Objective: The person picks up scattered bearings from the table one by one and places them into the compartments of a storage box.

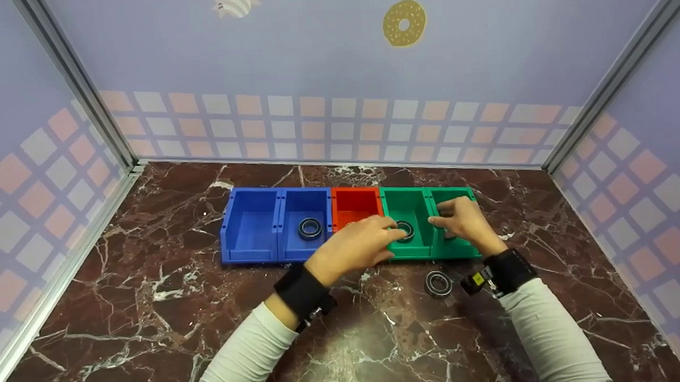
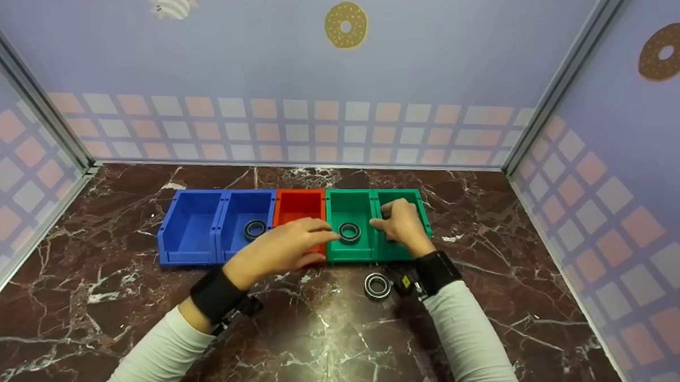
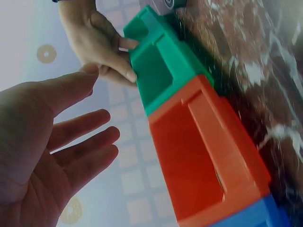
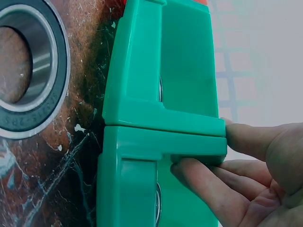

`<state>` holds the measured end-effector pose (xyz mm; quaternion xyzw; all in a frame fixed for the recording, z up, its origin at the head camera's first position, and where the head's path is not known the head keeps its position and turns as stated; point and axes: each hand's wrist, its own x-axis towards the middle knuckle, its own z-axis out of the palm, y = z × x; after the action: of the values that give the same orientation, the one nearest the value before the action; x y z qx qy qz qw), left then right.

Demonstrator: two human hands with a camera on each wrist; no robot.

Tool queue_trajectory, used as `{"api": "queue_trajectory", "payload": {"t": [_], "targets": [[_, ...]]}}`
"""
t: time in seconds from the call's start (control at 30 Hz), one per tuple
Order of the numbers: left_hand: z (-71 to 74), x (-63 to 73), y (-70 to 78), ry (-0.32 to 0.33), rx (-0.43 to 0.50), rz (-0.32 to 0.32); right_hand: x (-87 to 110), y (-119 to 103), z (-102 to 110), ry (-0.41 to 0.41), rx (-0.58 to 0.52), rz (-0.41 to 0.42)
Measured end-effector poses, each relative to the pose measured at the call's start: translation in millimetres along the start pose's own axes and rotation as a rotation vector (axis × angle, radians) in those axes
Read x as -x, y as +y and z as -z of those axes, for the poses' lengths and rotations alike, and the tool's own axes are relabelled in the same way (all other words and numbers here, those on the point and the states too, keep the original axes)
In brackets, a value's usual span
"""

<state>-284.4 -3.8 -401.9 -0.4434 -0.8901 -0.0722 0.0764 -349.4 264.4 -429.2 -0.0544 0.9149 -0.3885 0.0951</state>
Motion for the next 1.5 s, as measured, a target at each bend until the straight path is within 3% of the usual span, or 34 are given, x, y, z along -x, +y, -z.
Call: {"api": "queue_trajectory", "payload": {"t": [0.33, 0.7, 1.03, 1.5], "targets": [[-14.5, -15.1, 14.4, 0.013, -0.079, -0.119, 1.6, 1.8, 0.8, -0.011, -0.010, 0.004], [-37.7, -33.6, 31.8, -0.041, -0.089, -0.169, 0.8, 2.7, -0.7, -0.006, 0.000, 0.004], [-59.5, -44.8, 43.4, -0.122, -0.094, -0.168, -0.1, 2.2, -2.1, 0.002, -0.002, -0.017], [-72.1, -57.0, 48.1, -0.146, -0.073, -0.188, 0.2, 0.9, -0.5, 0.006, 0.008, -0.007]]}}
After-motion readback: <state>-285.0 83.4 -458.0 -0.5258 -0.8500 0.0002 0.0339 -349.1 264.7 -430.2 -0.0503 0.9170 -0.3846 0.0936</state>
